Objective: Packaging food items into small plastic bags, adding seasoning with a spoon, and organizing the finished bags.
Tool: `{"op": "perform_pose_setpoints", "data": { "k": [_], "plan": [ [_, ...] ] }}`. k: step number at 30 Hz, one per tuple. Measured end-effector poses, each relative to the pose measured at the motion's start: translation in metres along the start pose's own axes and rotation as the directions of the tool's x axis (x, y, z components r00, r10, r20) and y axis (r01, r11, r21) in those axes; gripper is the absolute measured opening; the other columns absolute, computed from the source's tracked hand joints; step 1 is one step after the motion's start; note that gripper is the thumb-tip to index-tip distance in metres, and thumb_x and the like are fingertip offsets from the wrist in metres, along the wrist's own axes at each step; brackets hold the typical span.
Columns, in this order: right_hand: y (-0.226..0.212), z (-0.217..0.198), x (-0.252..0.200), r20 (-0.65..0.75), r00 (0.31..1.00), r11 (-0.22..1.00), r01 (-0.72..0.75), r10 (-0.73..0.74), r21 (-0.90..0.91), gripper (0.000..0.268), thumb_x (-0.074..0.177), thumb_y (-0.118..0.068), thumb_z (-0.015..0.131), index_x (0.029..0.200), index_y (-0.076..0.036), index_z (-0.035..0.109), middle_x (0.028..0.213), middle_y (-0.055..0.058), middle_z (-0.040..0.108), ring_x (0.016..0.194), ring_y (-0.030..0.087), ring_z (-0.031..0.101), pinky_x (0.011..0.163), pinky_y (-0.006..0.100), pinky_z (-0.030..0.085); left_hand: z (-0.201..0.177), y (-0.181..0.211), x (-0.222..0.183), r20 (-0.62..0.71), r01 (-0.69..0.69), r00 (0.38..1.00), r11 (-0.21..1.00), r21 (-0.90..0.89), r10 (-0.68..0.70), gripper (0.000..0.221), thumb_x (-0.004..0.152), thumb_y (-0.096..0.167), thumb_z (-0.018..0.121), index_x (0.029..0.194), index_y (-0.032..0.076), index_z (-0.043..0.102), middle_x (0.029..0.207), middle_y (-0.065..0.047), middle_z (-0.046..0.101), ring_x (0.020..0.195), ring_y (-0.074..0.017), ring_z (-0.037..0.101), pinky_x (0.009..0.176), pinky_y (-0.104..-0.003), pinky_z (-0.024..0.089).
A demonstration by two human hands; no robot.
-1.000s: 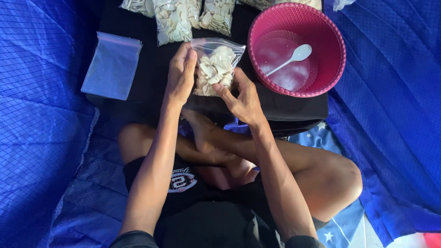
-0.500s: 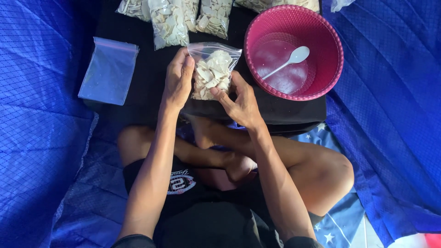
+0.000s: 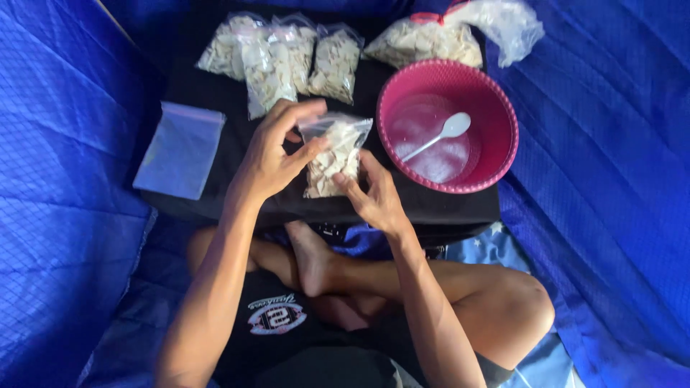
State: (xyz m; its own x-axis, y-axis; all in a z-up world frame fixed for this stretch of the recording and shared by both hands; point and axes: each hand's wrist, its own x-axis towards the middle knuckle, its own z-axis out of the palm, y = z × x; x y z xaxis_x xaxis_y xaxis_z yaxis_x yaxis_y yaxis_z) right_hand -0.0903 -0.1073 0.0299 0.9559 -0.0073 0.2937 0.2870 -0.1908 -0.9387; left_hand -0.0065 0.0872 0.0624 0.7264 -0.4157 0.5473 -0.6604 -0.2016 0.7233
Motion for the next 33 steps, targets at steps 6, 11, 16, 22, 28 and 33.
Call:
{"op": "perform_pose_setpoints", "data": {
  "k": [6, 11, 16, 22, 28, 33],
  "plan": [
    [0.0, 0.001, -0.001, 0.015, 0.999, 1.0, -0.03, 0.03, 0.002, 0.037, 0.094, -0.018, 0.076, 0.126, -0.004, 0.067, 0.092, 0.014, 0.073, 0.087, 0.017, 0.062, 0.082, 0.039, 0.055, -0.024, 0.022, 0.008, 0.065, -0.027, 0.998, 0.999, 0.045, 0.024, 0.011, 0.098, 0.022, 0.073, 0.102, 0.012, 0.073, 0.105, -0.006, 0.067, 0.093, -0.0258, 0.065, 0.079, -0.033, 0.058],
    [0.003, 0.004, -0.002, 0.007, 1.0, 0.997, -0.02, 0.02, -0.076, 0.037, 0.094, -0.016, 0.074, 0.128, -0.003, 0.064, 0.095, 0.018, 0.074, 0.09, 0.02, 0.066, 0.085, 0.043, 0.055, -0.009, 0.001, -0.011, 0.028, 0.198, 0.98, 0.963, -0.185, -0.196, 0.048, 0.09, 0.026, 0.081, 0.127, 0.002, 0.059, 0.116, -0.019, 0.061, 0.101, -0.0338, 0.065, 0.078, -0.04, 0.061],
    [0.001, 0.002, 0.0, 0.002, 0.999, 0.995, -0.034, 0.034, -0.094, 0.036, 0.094, -0.017, 0.074, 0.126, -0.002, 0.063, 0.096, 0.019, 0.075, 0.089, 0.022, 0.068, 0.083, 0.044, 0.056, 0.011, -0.008, -0.021, 0.126, 0.324, 0.945, 0.907, -0.268, -0.301, 0.05, 0.09, 0.024, 0.08, 0.128, -0.004, 0.063, 0.111, -0.027, 0.064, 0.1, -0.0393, 0.067, 0.077, -0.047, 0.061],
    [0.001, 0.013, 0.007, -0.052, 0.991, 0.984, -0.126, 0.12, -0.129, 0.041, 0.09, -0.024, 0.081, 0.121, -0.003, 0.066, 0.089, 0.014, 0.076, 0.084, 0.022, 0.073, 0.079, 0.038, 0.059, 0.009, -0.009, -0.006, 0.03, 0.272, 0.961, 0.928, -0.253, -0.274, 0.035, 0.095, 0.024, 0.075, 0.123, 0.005, 0.07, 0.106, -0.015, 0.067, 0.093, -0.028, 0.07, 0.075, -0.038, 0.062],
    [-0.008, 0.03, 0.049, -0.18, 0.964, 0.934, -0.24, 0.197, -0.264, 0.037, 0.099, -0.029, 0.066, 0.123, -0.001, 0.063, 0.095, 0.024, 0.074, 0.092, 0.039, 0.075, 0.078, 0.047, 0.06, 0.006, -0.004, 0.027, -0.148, 0.424, 0.876, 0.88, -0.216, -0.458, 0.062, 0.102, 0.026, 0.064, 0.153, 0.003, 0.038, 0.121, -0.033, 0.063, 0.107, -0.0465, 0.07, 0.087, -0.053, 0.062],
    [0.039, 0.04, 0.081, -0.301, 0.912, 0.792, -0.396, 0.28, -0.464, 0.053, 0.101, -0.04, 0.053, 0.144, -0.009, 0.05, 0.123, 0.024, 0.07, 0.115, 0.042, 0.068, 0.096, 0.054, 0.055, 0.019, -0.018, 0.034, -0.366, 0.297, 0.875, 0.949, -0.109, -0.316, 0.049, 0.099, 0.018, 0.068, 0.142, 0.001, 0.052, 0.124, -0.022, 0.062, 0.112, -0.0391, 0.067, 0.084, -0.041, 0.064]
  ]
}}
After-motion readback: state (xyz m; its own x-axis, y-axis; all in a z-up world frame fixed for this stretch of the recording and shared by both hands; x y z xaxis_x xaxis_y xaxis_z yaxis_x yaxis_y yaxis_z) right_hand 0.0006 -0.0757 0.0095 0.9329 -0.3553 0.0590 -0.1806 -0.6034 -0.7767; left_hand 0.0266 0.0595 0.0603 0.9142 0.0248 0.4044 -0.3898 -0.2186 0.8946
